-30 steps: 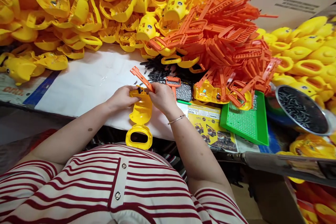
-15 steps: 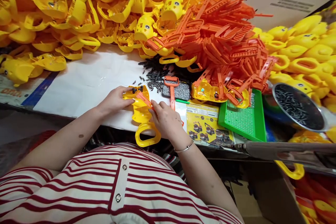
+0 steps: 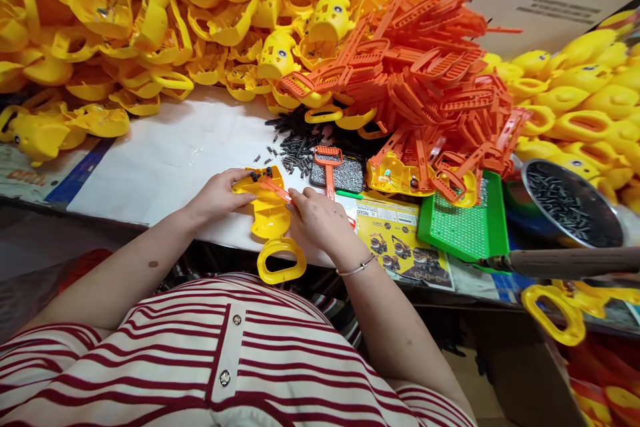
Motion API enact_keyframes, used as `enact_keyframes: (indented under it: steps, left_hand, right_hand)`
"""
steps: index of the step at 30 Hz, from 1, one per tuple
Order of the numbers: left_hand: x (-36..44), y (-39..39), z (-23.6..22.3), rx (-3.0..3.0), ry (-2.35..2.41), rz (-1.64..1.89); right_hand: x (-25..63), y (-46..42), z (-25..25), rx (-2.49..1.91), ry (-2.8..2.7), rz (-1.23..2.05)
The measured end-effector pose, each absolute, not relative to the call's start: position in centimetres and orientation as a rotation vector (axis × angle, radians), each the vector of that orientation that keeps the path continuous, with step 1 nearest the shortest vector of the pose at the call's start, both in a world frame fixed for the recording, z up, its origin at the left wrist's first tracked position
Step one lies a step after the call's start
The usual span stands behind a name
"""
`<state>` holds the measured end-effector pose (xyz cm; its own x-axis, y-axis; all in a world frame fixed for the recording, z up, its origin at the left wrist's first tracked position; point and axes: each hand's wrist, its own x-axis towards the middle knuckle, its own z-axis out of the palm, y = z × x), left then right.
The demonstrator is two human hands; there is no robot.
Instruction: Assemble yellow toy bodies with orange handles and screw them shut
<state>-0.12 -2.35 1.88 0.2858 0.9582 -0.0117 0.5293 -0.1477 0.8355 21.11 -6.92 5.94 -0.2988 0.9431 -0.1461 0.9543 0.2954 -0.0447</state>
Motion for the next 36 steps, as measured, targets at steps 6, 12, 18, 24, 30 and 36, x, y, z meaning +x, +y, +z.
enact_keyframes:
  steps: [6,12,18,24,30,36]
  left_hand:
    - [0.1,-2.5,2.4,1.8,1.387,0.688]
    - [0.0,-2.4,2.1,1.809,1.355,0.728]
    - [-0.3,-2.2,1.4,1.837,1.301,0.76]
    - [-0.1,-2.3,1.7,1.835,1.349,0.736]
    - [0.3,-2.4,1.6,1.811,1.389,0.724]
    - [0.3,-2.5,1.9,1.849,1.439,0.684]
  right_hand:
    - [21.9,-6.7,5.7,1.747,2.583,-0.124]
    - [21.4,-6.4,6.6,1.727,2.489,0.044]
    - [21.5,-6.0,8.2,1.644,2.43,0.095]
    - [21.8,-6.0,7.7,1.645,2.424,-0.106]
    - [21.2,-7.2,6.9,1.67,2.316,-0.171]
    - [21.0,-7.9,7.1,1.631,2.308,-0.066]
